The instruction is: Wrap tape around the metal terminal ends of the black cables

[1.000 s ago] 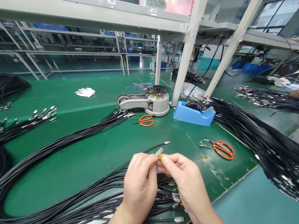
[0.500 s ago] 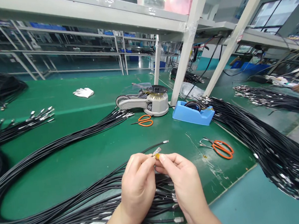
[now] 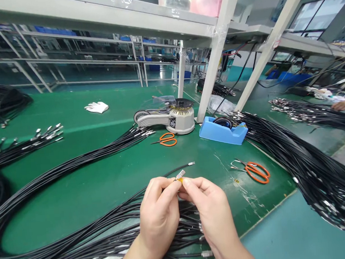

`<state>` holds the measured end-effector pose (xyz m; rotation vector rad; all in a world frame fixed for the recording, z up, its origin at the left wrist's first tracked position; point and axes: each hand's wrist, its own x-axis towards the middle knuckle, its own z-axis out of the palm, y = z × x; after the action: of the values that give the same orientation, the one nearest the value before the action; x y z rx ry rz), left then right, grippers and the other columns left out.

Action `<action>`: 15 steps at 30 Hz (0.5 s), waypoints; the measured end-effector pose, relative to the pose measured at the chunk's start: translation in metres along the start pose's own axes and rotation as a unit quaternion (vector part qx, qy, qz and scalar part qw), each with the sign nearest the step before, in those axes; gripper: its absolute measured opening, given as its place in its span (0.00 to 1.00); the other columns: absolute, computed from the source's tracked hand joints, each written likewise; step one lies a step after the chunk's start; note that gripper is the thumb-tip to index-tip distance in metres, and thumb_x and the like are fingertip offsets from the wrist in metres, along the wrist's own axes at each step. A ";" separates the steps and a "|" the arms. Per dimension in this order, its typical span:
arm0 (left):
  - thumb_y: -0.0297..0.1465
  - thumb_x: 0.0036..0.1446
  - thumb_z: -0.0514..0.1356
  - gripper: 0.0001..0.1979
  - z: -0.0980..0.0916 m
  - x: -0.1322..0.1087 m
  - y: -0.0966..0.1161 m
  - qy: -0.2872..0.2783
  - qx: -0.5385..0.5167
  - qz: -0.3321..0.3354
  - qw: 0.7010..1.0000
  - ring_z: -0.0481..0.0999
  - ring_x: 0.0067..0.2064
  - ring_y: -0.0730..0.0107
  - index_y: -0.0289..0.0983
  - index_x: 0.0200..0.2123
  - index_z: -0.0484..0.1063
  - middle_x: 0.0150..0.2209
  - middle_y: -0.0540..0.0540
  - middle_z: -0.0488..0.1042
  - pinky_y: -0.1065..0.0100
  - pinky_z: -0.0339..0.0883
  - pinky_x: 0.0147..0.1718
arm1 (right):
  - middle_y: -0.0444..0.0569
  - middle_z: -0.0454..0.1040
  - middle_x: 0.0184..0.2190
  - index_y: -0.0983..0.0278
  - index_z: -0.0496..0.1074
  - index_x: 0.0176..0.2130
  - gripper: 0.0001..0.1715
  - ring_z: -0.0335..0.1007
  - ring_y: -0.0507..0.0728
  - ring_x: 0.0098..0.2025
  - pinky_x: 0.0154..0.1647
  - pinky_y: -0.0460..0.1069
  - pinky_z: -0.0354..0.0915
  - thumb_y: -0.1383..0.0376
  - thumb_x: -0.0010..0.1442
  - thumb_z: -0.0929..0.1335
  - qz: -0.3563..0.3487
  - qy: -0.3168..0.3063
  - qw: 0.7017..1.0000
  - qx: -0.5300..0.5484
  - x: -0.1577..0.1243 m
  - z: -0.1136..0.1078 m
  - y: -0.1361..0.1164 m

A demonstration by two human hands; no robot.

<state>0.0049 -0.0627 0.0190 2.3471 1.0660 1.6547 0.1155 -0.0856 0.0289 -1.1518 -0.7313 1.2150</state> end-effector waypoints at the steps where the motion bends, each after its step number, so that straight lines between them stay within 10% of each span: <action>1: 0.14 0.55 0.54 0.15 0.000 0.000 0.000 0.002 -0.001 -0.002 1.000 0.69 0.35 0.75 0.36 0.40 0.69 0.33 0.48 0.70 0.71 0.67 0.34 | 0.47 0.74 0.24 0.67 0.76 0.29 0.14 0.69 0.54 0.30 0.37 0.51 0.67 0.57 0.52 0.72 0.001 0.000 1.000 0.000 0.000 0.000 0.000; 15: 0.15 0.56 0.55 0.15 -0.003 -0.001 0.002 0.007 -0.012 -0.022 1.000 0.69 0.35 0.75 0.36 0.42 0.69 0.33 0.48 0.71 0.71 0.66 0.35 | 0.50 0.77 0.28 0.67 0.76 0.29 0.14 0.72 0.56 0.33 0.39 0.52 0.68 0.57 0.52 0.72 0.001 -0.011 1.000 0.005 0.000 0.000 0.001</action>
<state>0.0030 -0.0656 0.0205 2.2842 1.0858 1.6607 0.1151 -0.0858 0.0277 -1.1333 -0.7406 1.2330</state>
